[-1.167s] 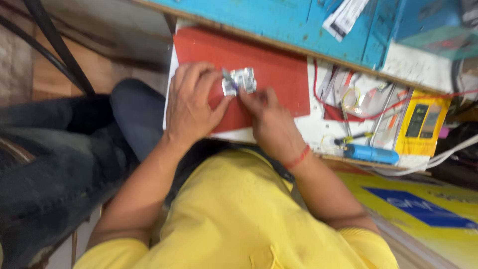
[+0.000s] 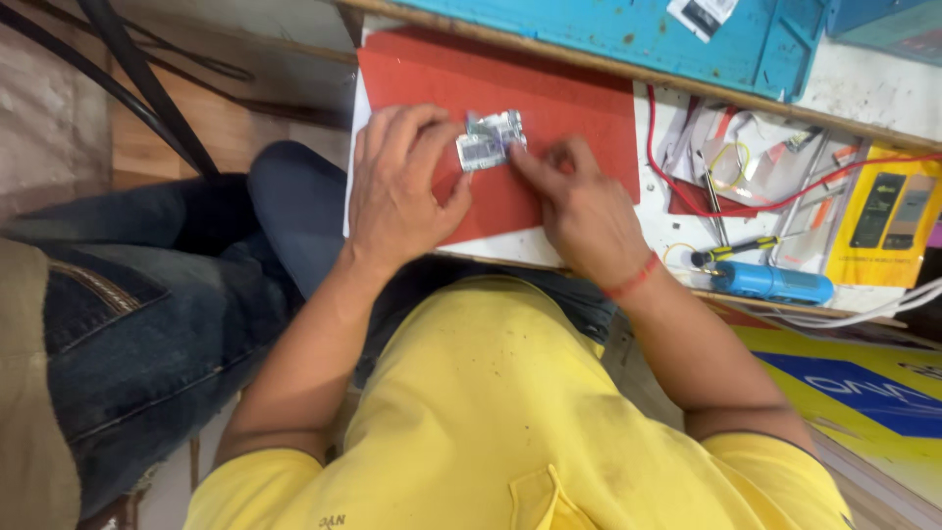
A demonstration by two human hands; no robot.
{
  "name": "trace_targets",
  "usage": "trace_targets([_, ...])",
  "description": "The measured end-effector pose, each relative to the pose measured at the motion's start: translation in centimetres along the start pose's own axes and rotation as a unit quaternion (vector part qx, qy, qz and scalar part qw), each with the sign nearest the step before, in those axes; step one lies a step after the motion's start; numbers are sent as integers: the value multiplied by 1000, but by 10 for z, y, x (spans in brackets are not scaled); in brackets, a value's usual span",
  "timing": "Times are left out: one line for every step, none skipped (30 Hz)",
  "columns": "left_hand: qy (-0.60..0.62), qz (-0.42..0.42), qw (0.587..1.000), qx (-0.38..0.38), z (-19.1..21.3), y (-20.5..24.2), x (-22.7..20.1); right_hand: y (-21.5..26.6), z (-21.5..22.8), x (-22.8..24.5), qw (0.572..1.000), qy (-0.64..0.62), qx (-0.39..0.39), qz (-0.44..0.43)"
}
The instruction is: The person sits at a cluttered workbench and repeatedly wipes a small electronic component with a purple cloth. The camera is unstable, frequently swinging and obscuring the view of the hands and the object being cleaned.
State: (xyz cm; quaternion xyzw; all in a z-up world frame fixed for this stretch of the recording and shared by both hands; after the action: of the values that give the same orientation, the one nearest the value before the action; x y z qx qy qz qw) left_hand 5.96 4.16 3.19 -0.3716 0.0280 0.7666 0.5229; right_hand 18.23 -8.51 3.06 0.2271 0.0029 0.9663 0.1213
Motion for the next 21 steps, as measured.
trace_targets([-1, 5, 1000, 2, -2, 3, -2, 3, -1, 1, 1000, 4, 0, -7])
trace_targets([-3, 9, 1000, 4, -3, 6, -5, 8, -1, 3, 1000, 9, 0, -15])
trace_targets([-10, 7, 1000, 0, -1, 2, -5, 7, -3, 4, 1000, 3, 13, -13])
trace_targets([-6, 6, 1000, -1, 1, -2, -4, 5, -4, 6, 1000, -3, 26, -11])
trace_targets([1, 6, 1000, -3, 1, -5, -4, 5, -5, 6, 999, -6, 40, -9])
trace_targets([8, 6, 1000, -5, 2, -7, -2, 4, 0, 3, 1000, -5, 4, -13])
trace_targets([6, 7, 1000, -5, 1, -6, -2, 6, 2, 1, 999, -7, -26, -19])
trace_targets([5, 8, 1000, -4, -1, -5, -1, 9, 5, -2, 998, -9, -56, -25])
trace_targets([2, 11, 1000, 0, -4, -2, -1, 12, 0, -3, 999, -9, -33, -15])
trace_targets([6, 9, 1000, 2, -7, 0, -1, 15, -4, -4, 1000, -9, -11, -4])
trace_targets([2, 6, 1000, 4, -6, 1, 1, 13, -9, -2, 1000, -14, 7, 10])
trace_targets([-2, 3, 1000, 6, -4, 2, 3, 12, -9, -5, 1000, -2, 3, -16])
trace_targets([-6, -2, 1000, 6, -5, 4, 2, 14, -7, -11, 999, 15, 0, -45])
trace_targets([-11, -6, 1000, 6, -6, 4, 1, 17, -4, -14, 997, 31, -3, -74])
trace_targets([-15, -10, 1000, 2, -7, 3, -2, 18, -1, -10, 999, 20, -1, -50])
trace_targets([-7, -9, 1000, 5, -8, 1, -2, 18, 3, -3, 1000, 8, 0, -26])
trace_targets([-2, -6, 1000, 8, -7, -1, -2, 16, 4, 5, 1000, -7, 2, 2])
trace_targets([3, -3, 1000, 10, -4, -3, -2, 13, 0, 6, 999, -3, 26, -25])
trace_targets([1, -4, 1000, 9, 0, -3, -2, 11, -6, 8, 997, -4, 52, -52])
trace_targets([0, -4, 1000, 8, 3, -2, -3, 9, -14, 8, 994, -3, 78, -79])
trace_targets([5, -9, 1000, 9, 3, -3, -5, 5, -11, 15, 998, -12, 37, -48])
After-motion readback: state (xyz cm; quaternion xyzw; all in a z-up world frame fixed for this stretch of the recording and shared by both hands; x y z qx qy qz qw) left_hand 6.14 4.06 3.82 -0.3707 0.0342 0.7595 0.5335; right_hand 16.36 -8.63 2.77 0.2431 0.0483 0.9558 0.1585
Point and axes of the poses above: each hand's wrist, its own y-axis away from the middle knuckle, its own z-axis out of the back of the hand, x = y × z, the point moved 8 cm from there along -y, towards the middle knuckle, and after that the axes turned 3 degrees about x, right-handed, at the moved point
